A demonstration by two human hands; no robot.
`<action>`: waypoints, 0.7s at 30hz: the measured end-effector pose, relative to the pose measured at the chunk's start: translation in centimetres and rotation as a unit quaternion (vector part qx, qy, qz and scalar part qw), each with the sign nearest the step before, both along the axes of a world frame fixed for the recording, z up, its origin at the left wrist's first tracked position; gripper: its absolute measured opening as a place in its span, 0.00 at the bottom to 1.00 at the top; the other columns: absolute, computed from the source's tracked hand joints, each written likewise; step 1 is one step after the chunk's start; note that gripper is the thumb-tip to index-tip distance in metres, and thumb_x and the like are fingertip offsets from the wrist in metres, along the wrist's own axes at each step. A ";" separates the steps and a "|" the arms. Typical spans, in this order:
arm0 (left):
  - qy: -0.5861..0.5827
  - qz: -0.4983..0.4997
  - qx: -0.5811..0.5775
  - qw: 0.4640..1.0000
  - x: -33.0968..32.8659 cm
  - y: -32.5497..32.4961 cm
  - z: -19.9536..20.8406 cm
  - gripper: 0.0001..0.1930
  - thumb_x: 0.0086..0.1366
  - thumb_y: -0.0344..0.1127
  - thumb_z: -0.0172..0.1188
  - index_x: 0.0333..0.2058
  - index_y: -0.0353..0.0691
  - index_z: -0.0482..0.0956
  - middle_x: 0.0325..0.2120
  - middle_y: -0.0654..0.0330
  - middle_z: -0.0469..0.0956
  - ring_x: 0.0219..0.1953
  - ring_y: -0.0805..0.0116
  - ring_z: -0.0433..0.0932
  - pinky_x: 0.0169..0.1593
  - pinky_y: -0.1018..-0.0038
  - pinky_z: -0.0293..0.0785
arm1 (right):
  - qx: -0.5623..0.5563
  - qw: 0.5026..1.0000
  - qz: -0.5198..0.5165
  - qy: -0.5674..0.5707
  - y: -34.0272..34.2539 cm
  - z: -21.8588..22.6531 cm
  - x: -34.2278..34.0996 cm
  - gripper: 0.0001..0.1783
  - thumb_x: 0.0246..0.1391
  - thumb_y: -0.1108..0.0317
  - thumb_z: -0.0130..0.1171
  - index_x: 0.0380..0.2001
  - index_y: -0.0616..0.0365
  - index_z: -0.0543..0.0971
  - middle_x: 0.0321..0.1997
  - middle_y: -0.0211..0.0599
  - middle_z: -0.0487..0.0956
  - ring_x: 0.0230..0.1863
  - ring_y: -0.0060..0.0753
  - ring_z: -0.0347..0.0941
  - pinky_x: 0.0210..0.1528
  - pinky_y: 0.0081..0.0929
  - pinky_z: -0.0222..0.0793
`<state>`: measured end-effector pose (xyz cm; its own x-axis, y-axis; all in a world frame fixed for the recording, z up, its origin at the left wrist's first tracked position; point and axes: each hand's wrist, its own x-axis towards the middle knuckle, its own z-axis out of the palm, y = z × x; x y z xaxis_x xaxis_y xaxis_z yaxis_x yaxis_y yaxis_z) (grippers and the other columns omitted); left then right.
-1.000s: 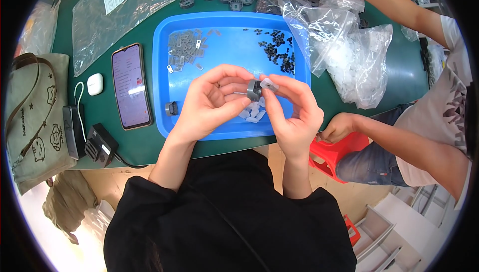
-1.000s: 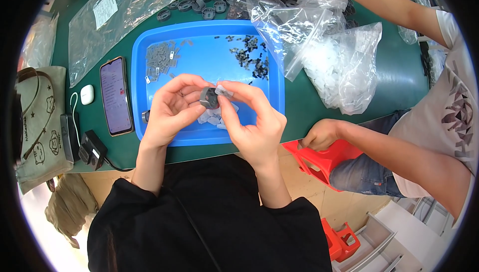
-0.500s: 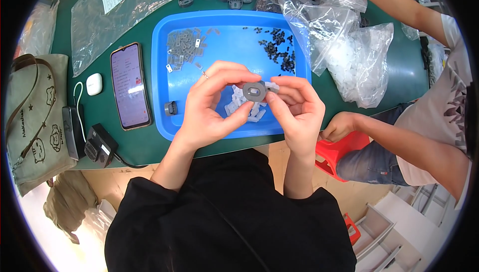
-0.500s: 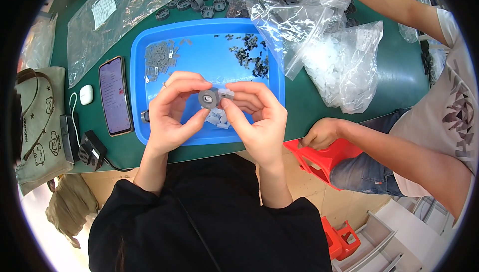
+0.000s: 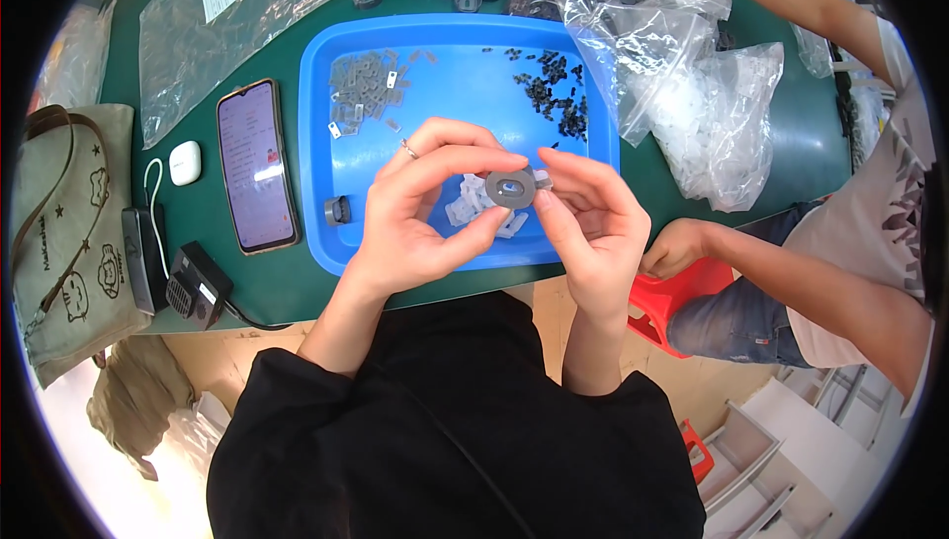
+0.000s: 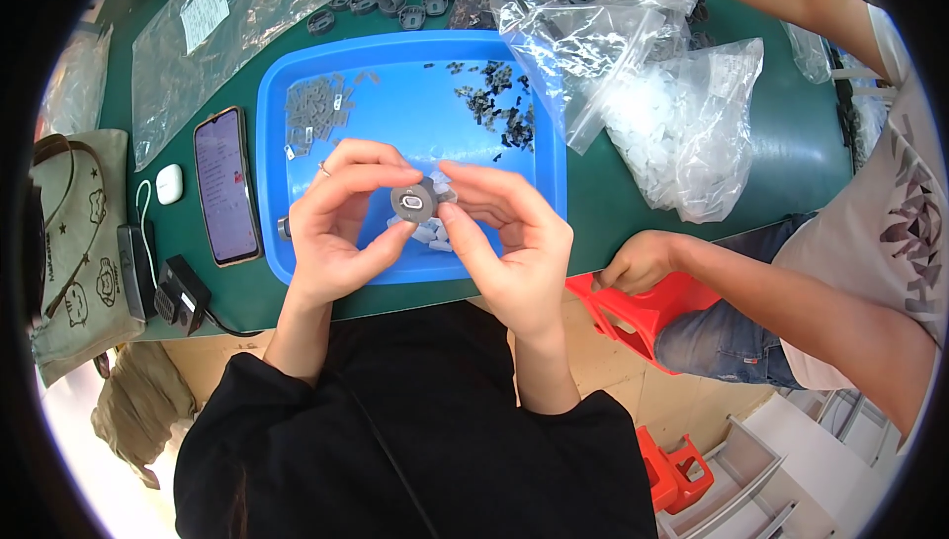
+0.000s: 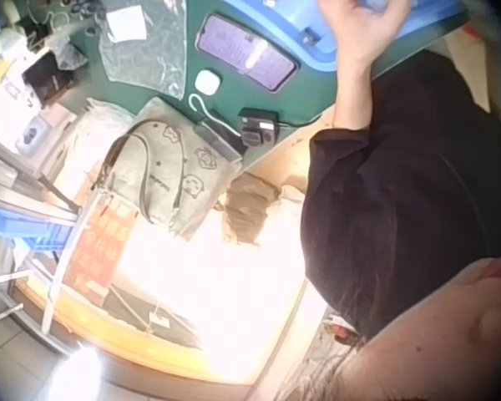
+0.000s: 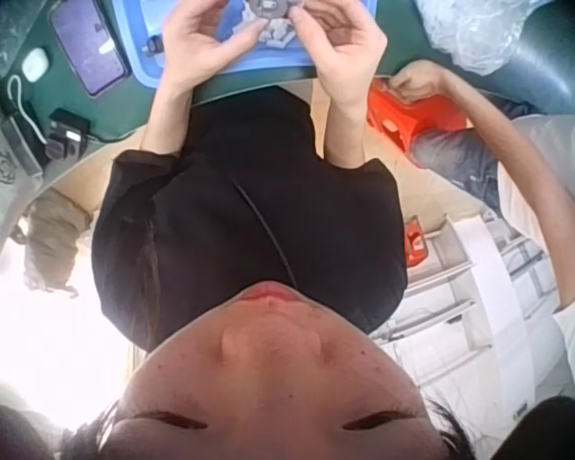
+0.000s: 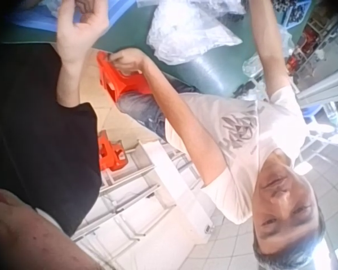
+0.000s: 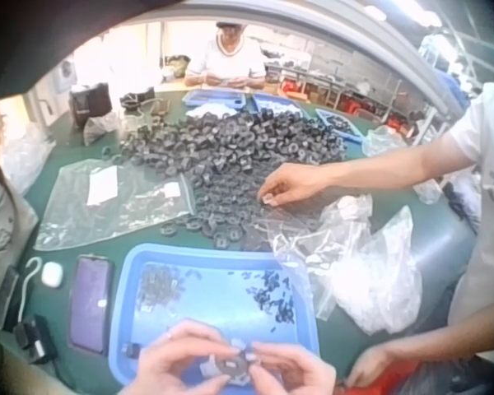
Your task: The person assembles components by fitting small black and grey pieces into white plastic holders and inserting them into grey casing parts by hand.
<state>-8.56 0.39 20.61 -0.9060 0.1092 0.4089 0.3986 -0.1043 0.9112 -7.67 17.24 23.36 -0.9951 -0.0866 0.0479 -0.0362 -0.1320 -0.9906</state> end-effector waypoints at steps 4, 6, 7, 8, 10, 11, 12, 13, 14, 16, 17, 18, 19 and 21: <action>-0.044 0.002 0.070 0.997 0.2 0.4 0.3 0.23 0.46 0.18 0.63 0.45 0.34 0.76 0.40 0.57 0.72 0.41 0.70 0.73 0.47 0.74 0.71 | -0.047 0.999 0.010 -0.015 0.4 -0.4 0.0 0.13 0.49 0.84 0.60 0.40 0.70 0.75 0.37 0.41 0.80 0.40 0.25 0.78 0.43 0.20 0.73; -0.044 0.001 0.077 0.996 0.2 0.4 0.3 0.24 0.46 0.18 0.63 0.46 0.33 0.76 0.40 0.57 0.72 0.41 0.70 0.73 0.47 0.73 0.71 | -0.051 0.998 0.018 -0.017 0.4 -0.5 0.0 0.13 0.49 0.84 0.60 0.40 0.70 0.74 0.37 0.42 0.80 0.40 0.26 0.78 0.43 0.20 0.73; -0.044 -0.001 0.084 0.996 0.2 0.4 0.2 0.25 0.46 0.18 0.63 0.46 0.33 0.75 0.40 0.57 0.72 0.41 0.69 0.73 0.48 0.73 0.71 | -0.062 0.998 0.015 -0.013 0.4 -0.6 0.0 0.13 0.49 0.84 0.61 0.39 0.70 0.74 0.37 0.42 0.80 0.40 0.26 0.78 0.43 0.21 0.73; -0.044 -0.001 0.084 0.996 0.1 0.3 0.1 0.25 0.46 0.18 0.63 0.46 0.33 0.75 0.40 0.57 0.72 0.41 0.69 0.73 0.48 0.73 0.71 | -0.073 0.997 0.012 -0.010 0.3 -0.7 0.0 0.12 0.49 0.84 0.61 0.39 0.70 0.75 0.37 0.42 0.80 0.40 0.26 0.78 0.43 0.21 0.73; -0.001 -0.008 0.018 1.000 -0.1 0.0 -0.1 0.25 0.45 0.18 0.62 0.47 0.33 0.75 0.40 0.56 0.73 0.42 0.69 0.73 0.47 0.73 0.71 | -0.056 0.998 -0.005 0.003 0.1 -0.4 0.2 0.12 0.48 0.84 0.62 0.37 0.70 0.76 0.37 0.42 0.81 0.40 0.25 0.78 0.42 0.21 0.73; -0.001 -0.008 0.018 1.000 -0.1 0.0 -0.2 0.25 0.45 0.18 0.62 0.47 0.33 0.75 0.40 0.56 0.73 0.42 0.69 0.73 0.47 0.73 0.71 | -0.038 0.999 -0.022 0.015 -0.1 -0.2 0.4 0.11 0.46 0.83 0.63 0.36 0.69 0.77 0.36 0.41 0.81 0.39 0.25 0.77 0.42 0.21 0.73; 0.017 -0.007 -0.006 1.000 -0.2 -0.1 -0.2 0.24 0.45 0.17 0.62 0.46 0.33 0.75 0.41 0.56 0.73 0.42 0.68 0.73 0.48 0.73 0.71 | -0.038 0.999 -0.022 0.016 -0.3 -0.2 0.5 0.11 0.46 0.83 0.63 0.36 0.69 0.77 0.36 0.41 0.81 0.39 0.25 0.77 0.42 0.21 0.73; 0.034 -0.005 -0.031 0.999 -0.2 -0.2 -0.3 0.24 0.45 0.17 0.61 0.45 0.33 0.75 0.41 0.55 0.74 0.43 0.68 0.74 0.48 0.73 0.71 | 0.001 0.997 -0.036 0.061 -0.6 -0.3 0.5 0.10 0.45 0.83 0.63 0.34 0.69 0.78 0.36 0.41 0.81 0.38 0.26 0.78 0.42 0.20 0.73; 0.034 -0.004 -0.032 0.999 -0.1 -0.2 -0.3 0.24 0.45 0.17 0.61 0.45 0.33 0.75 0.41 0.55 0.74 0.43 0.68 0.74 0.48 0.73 0.71 | 0.039 0.992 -0.050 0.107 -0.8 -0.3 0.6 0.10 0.43 0.83 0.64 0.32 0.69 0.79 0.35 0.41 0.81 0.37 0.27 0.78 0.41 0.20 0.73; -0.032 -0.030 0.044 0.998 0.2 -0.1 -0.2 0.21 0.47 0.16 0.59 0.43 0.32 0.74 0.41 0.55 0.74 0.46 0.65 0.75 0.51 0.71 0.71 | 0.086 0.979 -0.075 0.166 -0.8 -0.4 0.4 0.10 0.42 0.84 0.65 0.32 0.68 0.79 0.34 0.42 0.81 0.36 0.29 0.79 0.41 0.21 0.74; -0.032 -0.031 0.044 0.998 0.2 0.0 -0.2 0.21 0.47 0.16 0.59 0.43 0.32 0.74 0.41 0.55 0.74 0.46 0.65 0.75 0.51 0.71 0.71 | 0.133 0.960 -0.099 0.225 -0.8 -0.4 0.3 0.11 0.40 0.84 0.65 0.31 0.68 0.80 0.34 0.43 0.82 0.35 0.31 0.79 0.40 0.21 0.75; -0.057 -0.047 0.096 0.993 0.2 0.2 -0.2 0.21 0.48 0.16 0.59 0.43 0.32 0.73 0.42 0.54 0.74 0.48 0.64 0.75 0.53 0.70 0.71 | 0.133 0.960 -0.100 0.225 -0.8 -0.2 0.3 0.11 0.40 0.84 0.65 0.31 0.68 0.80 0.34 0.43 0.82 0.35 0.31 0.79 0.40 0.21 0.75; -0.083 -0.062 0.147 0.984 0.3 0.2 -0.2 0.20 0.49 0.16 0.58 0.43 0.32 0.72 0.43 0.53 0.74 0.50 0.63 0.75 0.54 0.69 0.70 | 0.169 0.946 -0.116 0.252 -0.9 0.1 0.3 0.11 0.39 0.84 0.66 0.31 0.67 0.80 0.34 0.45 0.82 0.35 0.33 0.80 0.38 0.22 0.75; -0.089 -0.075 0.162 0.980 0.2 0.0 0.0 0.19 0.50 0.16 0.58 0.44 0.32 0.71 0.44 0.52 0.74 0.51 0.62 0.74 0.56 0.68 0.69 | 0.203 0.929 -0.133 0.278 -0.9 0.2 0.3 0.12 0.38 0.83 0.66 0.31 0.66 0.80 0.34 0.46 0.82 0.34 0.35 0.80 0.37 0.23 0.76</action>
